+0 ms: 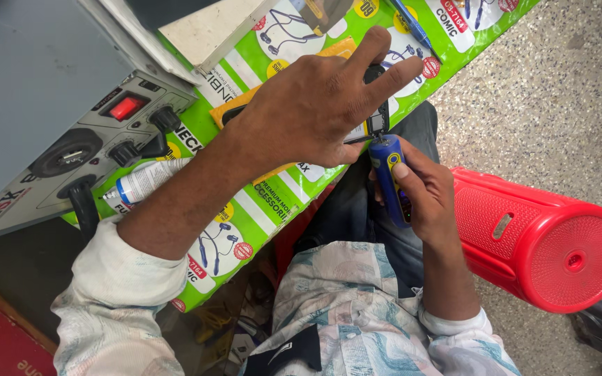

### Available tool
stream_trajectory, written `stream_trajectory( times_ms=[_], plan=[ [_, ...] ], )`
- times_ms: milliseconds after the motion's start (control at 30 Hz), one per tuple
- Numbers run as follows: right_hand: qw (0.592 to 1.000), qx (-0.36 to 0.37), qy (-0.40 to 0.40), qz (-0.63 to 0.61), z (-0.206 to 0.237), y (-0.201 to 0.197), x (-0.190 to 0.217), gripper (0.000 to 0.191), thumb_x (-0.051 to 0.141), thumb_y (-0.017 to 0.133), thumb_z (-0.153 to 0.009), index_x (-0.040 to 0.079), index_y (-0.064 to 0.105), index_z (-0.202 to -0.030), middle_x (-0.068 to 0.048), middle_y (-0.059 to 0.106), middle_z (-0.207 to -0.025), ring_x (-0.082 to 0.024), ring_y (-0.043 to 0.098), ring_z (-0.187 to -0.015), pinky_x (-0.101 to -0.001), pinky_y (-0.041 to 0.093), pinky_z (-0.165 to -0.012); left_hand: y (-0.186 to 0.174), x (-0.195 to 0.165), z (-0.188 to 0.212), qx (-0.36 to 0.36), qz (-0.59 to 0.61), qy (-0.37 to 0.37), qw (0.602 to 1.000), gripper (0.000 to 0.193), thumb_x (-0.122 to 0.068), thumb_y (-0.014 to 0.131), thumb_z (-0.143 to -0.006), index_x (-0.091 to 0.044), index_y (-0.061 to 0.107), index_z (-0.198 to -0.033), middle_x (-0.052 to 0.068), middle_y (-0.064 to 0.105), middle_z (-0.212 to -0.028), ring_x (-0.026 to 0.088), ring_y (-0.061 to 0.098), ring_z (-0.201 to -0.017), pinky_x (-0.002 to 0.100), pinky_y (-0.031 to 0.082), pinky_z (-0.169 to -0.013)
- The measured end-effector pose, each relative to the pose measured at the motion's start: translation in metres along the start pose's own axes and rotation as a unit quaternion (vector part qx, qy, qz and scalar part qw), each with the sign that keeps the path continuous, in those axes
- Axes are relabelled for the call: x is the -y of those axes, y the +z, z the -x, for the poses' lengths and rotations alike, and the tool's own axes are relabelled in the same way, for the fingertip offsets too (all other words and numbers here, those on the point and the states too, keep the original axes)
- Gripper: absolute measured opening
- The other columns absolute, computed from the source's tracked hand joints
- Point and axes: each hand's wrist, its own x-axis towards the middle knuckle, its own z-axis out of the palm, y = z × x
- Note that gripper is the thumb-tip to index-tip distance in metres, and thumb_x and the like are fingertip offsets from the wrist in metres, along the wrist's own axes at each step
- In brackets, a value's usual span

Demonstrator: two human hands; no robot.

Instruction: The person disassembles a smartphone on a workbench, using a screwdriver and a heat gun to remove the back cover and internal components. The person then uses a screwdriver to unscrew and remove parts from the phone's interior.

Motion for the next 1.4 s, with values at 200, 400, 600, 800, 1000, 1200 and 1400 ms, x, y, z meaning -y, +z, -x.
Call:
stream_trajectory(
  times_ms=[200,400,600,800,1000,1200,1400],
  plan=[
    [0.996,-0.039,-0.031,0.07,0.002,0.014,0.005,0.042,0.02,0.056,-0.107,-0.003,0.06,-0.143,-0.007,0.069,-0.097,-0.01,0.063,-0.077,-0.0222,0.052,-0.07,0.003,0.0,0.001,0.008,0.008,-0.006,1.0,0.112,-0.043,0.094,-0.067,-0.009,0.034,-0.155,0.024,0.047,-0.135,0.032,0.069,-0.077,0.041,0.059,-0.062],
    [0.99,-0.08,-0.048,0.104,0.004,0.029,0.006,0.042,0.019,0.054,-0.109,-0.003,0.057,-0.145,-0.006,0.07,-0.1,-0.008,0.062,-0.079,-0.0207,0.052,-0.072,0.004,0.003,0.002,-0.005,0.008,-0.003,1.0,0.113,-0.046,0.094,-0.068,-0.01,0.033,-0.156,0.025,0.047,-0.135,0.035,0.069,-0.082,0.042,0.059,-0.064],
    [0.981,-0.116,-0.084,0.134,0.003,0.04,0.001,0.041,0.018,0.052,-0.111,-0.003,0.056,-0.147,-0.004,0.068,-0.099,-0.006,0.059,-0.078,-0.0189,0.048,-0.069,0.005,0.002,0.002,0.006,-0.003,-0.018,1.0,0.109,-0.044,0.093,-0.07,-0.01,0.034,-0.154,0.026,0.047,-0.135,0.034,0.07,-0.079,0.041,0.059,-0.061],
    [0.981,-0.13,-0.113,0.094,0.002,0.045,-0.009,0.041,0.019,0.052,-0.113,-0.005,0.056,-0.146,-0.004,0.067,-0.101,-0.006,0.059,-0.08,-0.0193,0.048,-0.07,0.004,0.001,0.0,0.023,-0.004,-0.018,1.0,0.11,-0.041,0.094,-0.065,-0.008,0.036,-0.152,0.027,0.047,-0.135,0.033,0.069,-0.072,0.041,0.058,-0.058],
    [0.975,-0.17,-0.113,0.084,0.0,0.048,-0.022,0.042,0.022,0.052,-0.113,-0.005,0.058,-0.145,-0.004,0.069,-0.095,-0.007,0.06,-0.074,-0.0198,0.048,-0.065,0.002,0.001,-0.001,0.004,-0.003,-0.014,1.0,0.108,-0.042,0.095,-0.059,-0.002,0.043,-0.143,0.027,0.047,-0.132,0.033,0.071,-0.076,0.04,0.059,-0.06],
    [0.98,-0.163,-0.118,0.007,-0.002,0.048,-0.029,0.043,0.028,0.053,-0.113,-0.006,0.061,-0.138,-0.008,0.07,-0.101,-0.011,0.064,-0.078,-0.022,0.052,-0.068,-0.002,-0.001,-0.003,0.001,0.004,-0.016,1.0,0.092,-0.04,0.097,-0.06,0.002,0.049,-0.126,0.027,0.047,-0.131,0.032,0.07,-0.071,0.039,0.057,-0.058],
    [0.979,-0.171,-0.103,-0.044,-0.004,0.044,-0.035,0.047,0.033,0.053,-0.11,-0.006,0.059,-0.136,-0.011,0.071,-0.1,-0.014,0.067,-0.075,-0.0247,0.055,-0.066,-0.006,0.0,-0.002,0.014,0.032,-0.027,0.999,0.089,-0.036,0.097,-0.06,0.002,0.049,-0.125,0.028,0.047,-0.131,0.032,0.069,-0.067,0.041,0.057,-0.058]
  ],
)
